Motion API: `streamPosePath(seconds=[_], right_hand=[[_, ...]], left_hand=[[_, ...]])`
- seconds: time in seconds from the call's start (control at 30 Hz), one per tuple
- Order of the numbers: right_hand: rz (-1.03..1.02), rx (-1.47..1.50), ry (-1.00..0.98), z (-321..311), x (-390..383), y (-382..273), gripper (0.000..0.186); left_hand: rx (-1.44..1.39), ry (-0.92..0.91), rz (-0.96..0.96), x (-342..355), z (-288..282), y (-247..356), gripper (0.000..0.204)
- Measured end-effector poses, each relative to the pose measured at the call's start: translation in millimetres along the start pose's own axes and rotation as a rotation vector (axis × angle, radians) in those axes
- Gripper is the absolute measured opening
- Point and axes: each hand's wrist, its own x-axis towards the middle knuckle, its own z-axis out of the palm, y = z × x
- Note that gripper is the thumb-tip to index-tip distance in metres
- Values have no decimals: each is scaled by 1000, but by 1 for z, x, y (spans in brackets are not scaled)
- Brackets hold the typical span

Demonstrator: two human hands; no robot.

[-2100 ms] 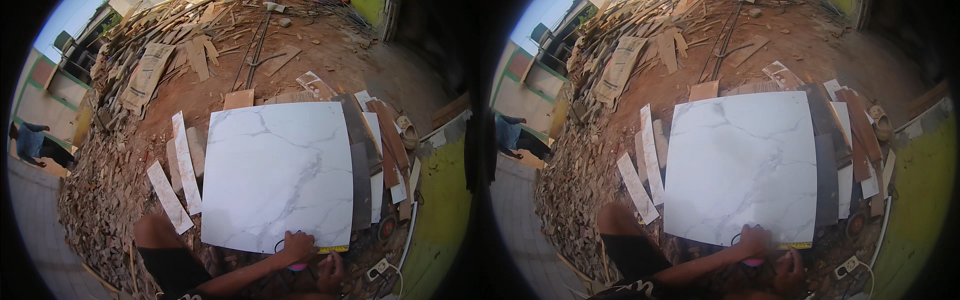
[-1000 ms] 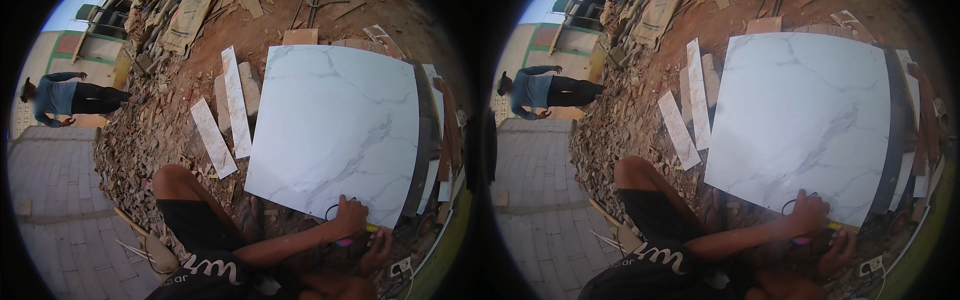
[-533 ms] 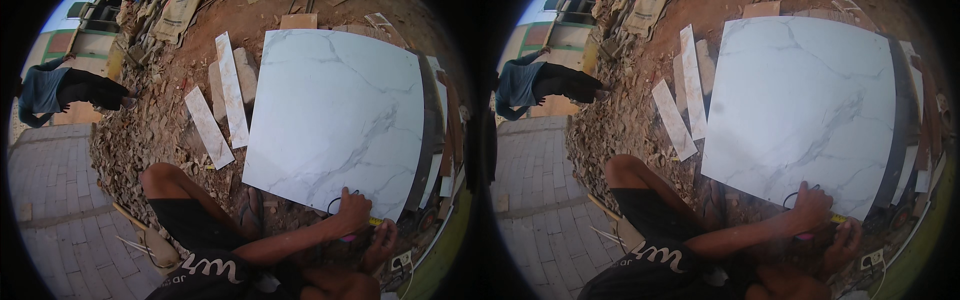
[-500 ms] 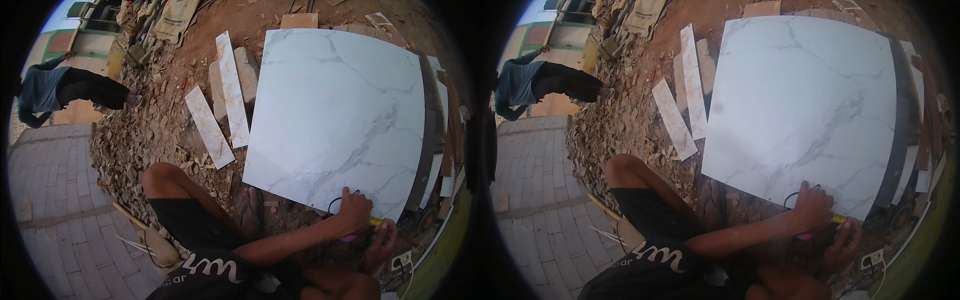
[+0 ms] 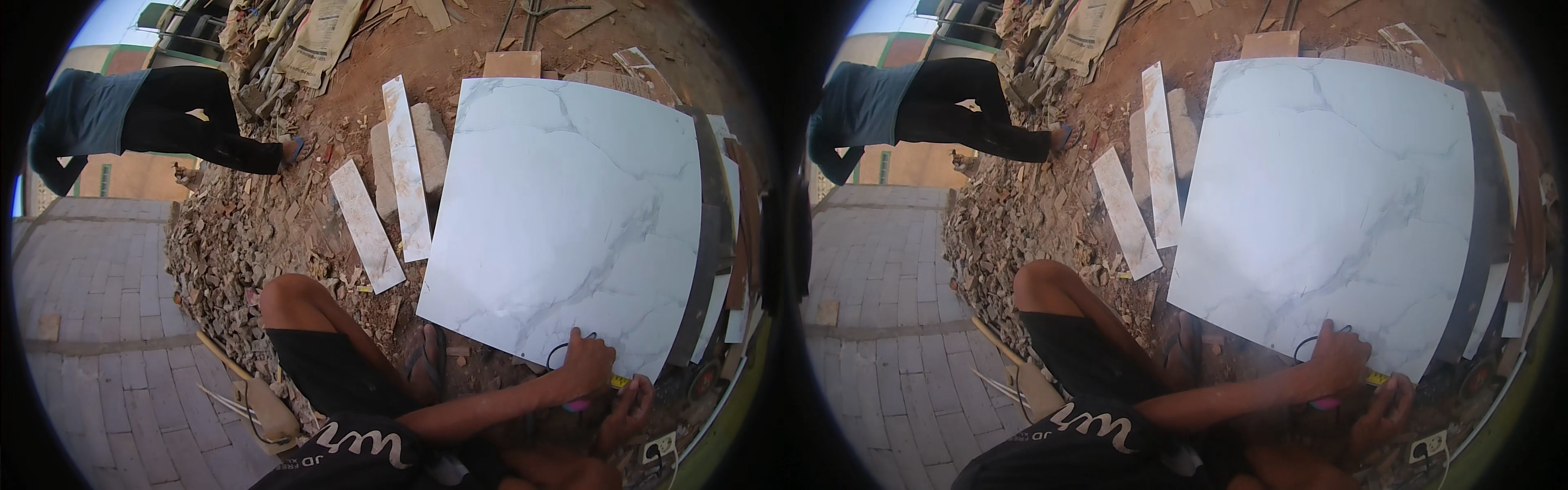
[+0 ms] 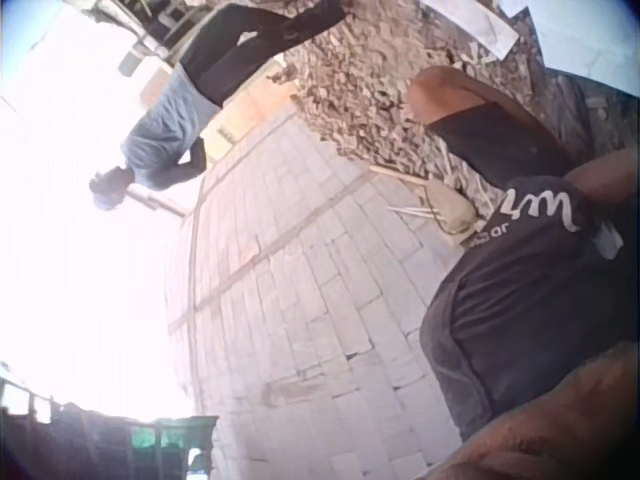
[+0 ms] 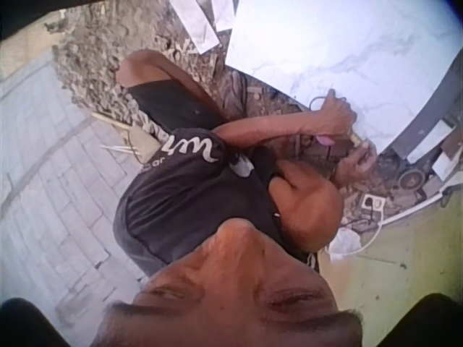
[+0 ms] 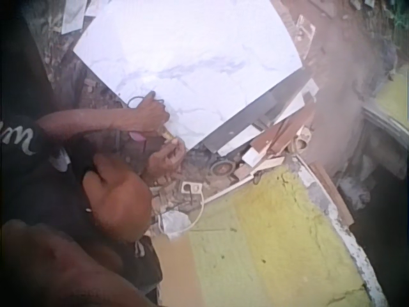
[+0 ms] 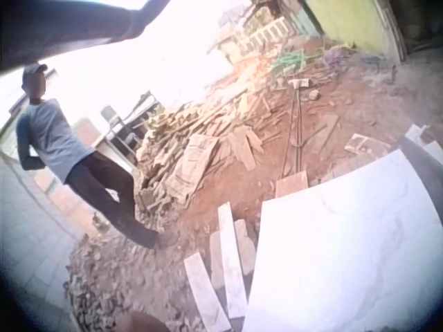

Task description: The person retrieves a large white marble-patterned tile from a water basin, places it on a pile of debris, and measures it with a tape measure. The person then uses a straight tile piece as a guide to mark a line on the tile surface.

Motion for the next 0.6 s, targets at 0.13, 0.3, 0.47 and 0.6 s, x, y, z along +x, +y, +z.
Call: streamPosePath(seconds=[0.13, 0.3, 0.47, 0.6], right_hand=[[84, 38, -127, -7, 2, -9, 20], [140, 76, -86, -5, 1, -21, 22], [143, 154, -75, -4, -1, -22, 24], [63, 128, -67, -5, -2, -19, 24]], left_hand=[[26, 47, -6, 1, 6, -3, 23], [52, 69, -4, 5, 17, -7, 23], [71, 26, -10, 2, 9, -8, 28], [104, 5, -16, 0, 2, -1, 31]])
